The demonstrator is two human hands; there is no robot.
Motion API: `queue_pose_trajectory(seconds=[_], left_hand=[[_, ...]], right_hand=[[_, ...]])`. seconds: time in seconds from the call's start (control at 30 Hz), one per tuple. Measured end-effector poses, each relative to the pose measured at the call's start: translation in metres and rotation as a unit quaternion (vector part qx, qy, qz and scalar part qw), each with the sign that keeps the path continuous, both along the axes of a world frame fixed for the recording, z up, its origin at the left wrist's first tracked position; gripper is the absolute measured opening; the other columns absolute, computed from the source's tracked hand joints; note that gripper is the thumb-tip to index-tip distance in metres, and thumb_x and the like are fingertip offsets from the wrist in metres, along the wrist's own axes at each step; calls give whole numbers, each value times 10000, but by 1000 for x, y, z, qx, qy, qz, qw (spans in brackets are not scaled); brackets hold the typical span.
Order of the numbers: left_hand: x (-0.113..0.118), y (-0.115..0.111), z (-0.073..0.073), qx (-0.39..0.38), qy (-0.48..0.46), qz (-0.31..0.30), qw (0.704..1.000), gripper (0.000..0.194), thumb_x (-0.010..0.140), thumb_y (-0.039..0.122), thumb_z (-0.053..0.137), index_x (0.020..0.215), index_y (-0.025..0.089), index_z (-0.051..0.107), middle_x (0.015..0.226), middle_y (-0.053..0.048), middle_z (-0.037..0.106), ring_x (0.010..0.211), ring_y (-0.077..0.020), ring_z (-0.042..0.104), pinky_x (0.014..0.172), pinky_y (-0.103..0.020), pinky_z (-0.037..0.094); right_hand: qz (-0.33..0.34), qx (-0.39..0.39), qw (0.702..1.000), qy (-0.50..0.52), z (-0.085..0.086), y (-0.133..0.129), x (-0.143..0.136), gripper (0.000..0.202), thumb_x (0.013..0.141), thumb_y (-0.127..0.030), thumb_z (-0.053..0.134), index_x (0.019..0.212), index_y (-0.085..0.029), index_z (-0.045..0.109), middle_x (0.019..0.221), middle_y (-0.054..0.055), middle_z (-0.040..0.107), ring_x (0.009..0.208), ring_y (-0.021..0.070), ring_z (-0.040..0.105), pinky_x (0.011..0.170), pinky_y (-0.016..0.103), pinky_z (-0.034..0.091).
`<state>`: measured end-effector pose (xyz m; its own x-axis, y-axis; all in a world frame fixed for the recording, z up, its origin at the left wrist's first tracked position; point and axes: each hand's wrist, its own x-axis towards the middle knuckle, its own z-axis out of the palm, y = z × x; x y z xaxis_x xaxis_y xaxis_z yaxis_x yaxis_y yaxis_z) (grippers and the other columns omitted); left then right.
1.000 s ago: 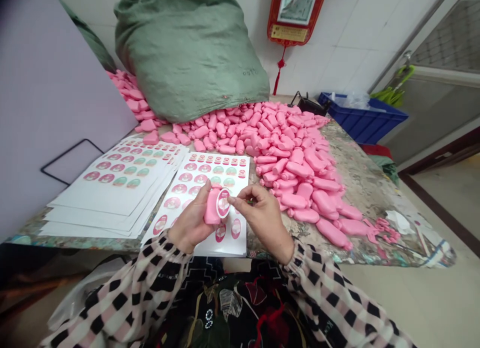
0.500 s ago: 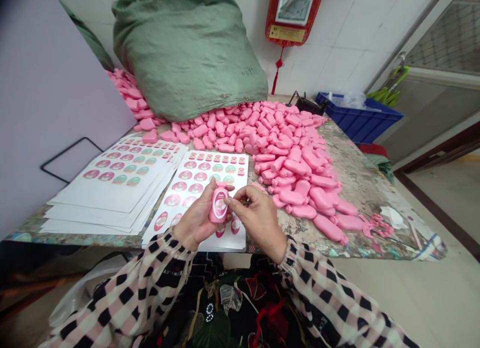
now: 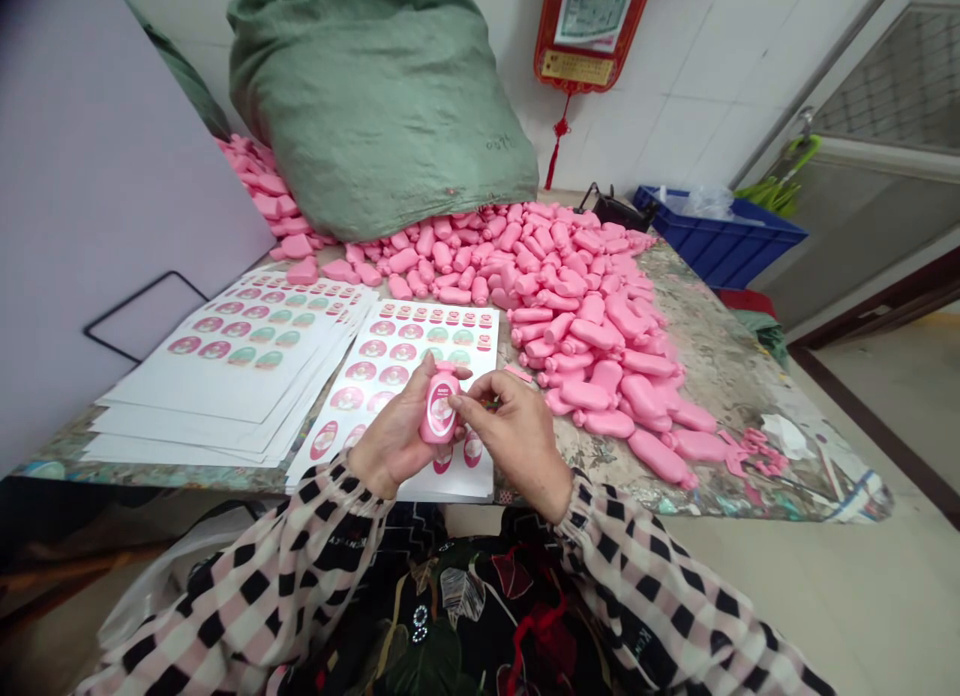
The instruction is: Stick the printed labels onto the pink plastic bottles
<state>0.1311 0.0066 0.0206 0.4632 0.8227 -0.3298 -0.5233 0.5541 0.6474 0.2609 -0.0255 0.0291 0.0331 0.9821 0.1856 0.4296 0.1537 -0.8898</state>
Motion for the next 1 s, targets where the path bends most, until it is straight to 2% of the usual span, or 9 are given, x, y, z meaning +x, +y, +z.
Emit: queue_pose_trajectory(seconds=[0.2, 0.47, 0.87, 0.93, 1.0], left_hand=[[0, 1, 1, 12, 1, -16, 1000, 511, 793, 634, 391, 942, 174, 558, 591, 11, 492, 449, -101, 490, 401, -219, 422], [-1, 3, -1, 13, -2, -30, 999, 534, 789, 643, 382, 985, 178, 555, 632, 2, 510, 491, -110, 524, 428, -227, 452], [-2, 0, -2, 28, -8, -52, 998, 562, 790, 647, 377, 1050, 176, 540, 566, 24, 482, 469, -114, 507, 447, -248, 453], [-6, -1, -1, 41, -6, -71, 997, 533, 790, 621, 421, 1069, 178, 519, 596, 18, 504, 499, -122, 531, 470, -261, 465], [-10, -3, -1, 64, 7, -95, 993, 463, 775, 519, 545, 1095, 191, 480, 650, 17, 527, 547, -132, 564, 511, -274, 474]], right_hand=[[-2, -4, 1000, -5, -1, 0, 0, 258, 770, -441, 601, 712, -192, 574, 701, 4, 626, 639, 140, 585, 604, 264, 440], [9, -33, 999, 38, -1, 0, 0, 252, 774, -440, 594, 734, -193, 562, 709, 5, 632, 585, 138, 609, 548, 255, 457], [-2, -13, 999, 43, -5, 0, 3, 248, 750, -439, 612, 682, -206, 560, 654, 11, 618, 592, 156, 578, 541, 275, 446], [-16, -4, 1000, 18, -6, 0, 5, 241, 749, -434, 614, 678, -209, 570, 648, 8, 617, 603, 155, 563, 550, 276, 433], [-24, 2, 1000, -4, -7, -1, 7, 224, 747, -415, 620, 679, -206, 578, 648, -1, 610, 608, 144, 545, 561, 267, 418]])
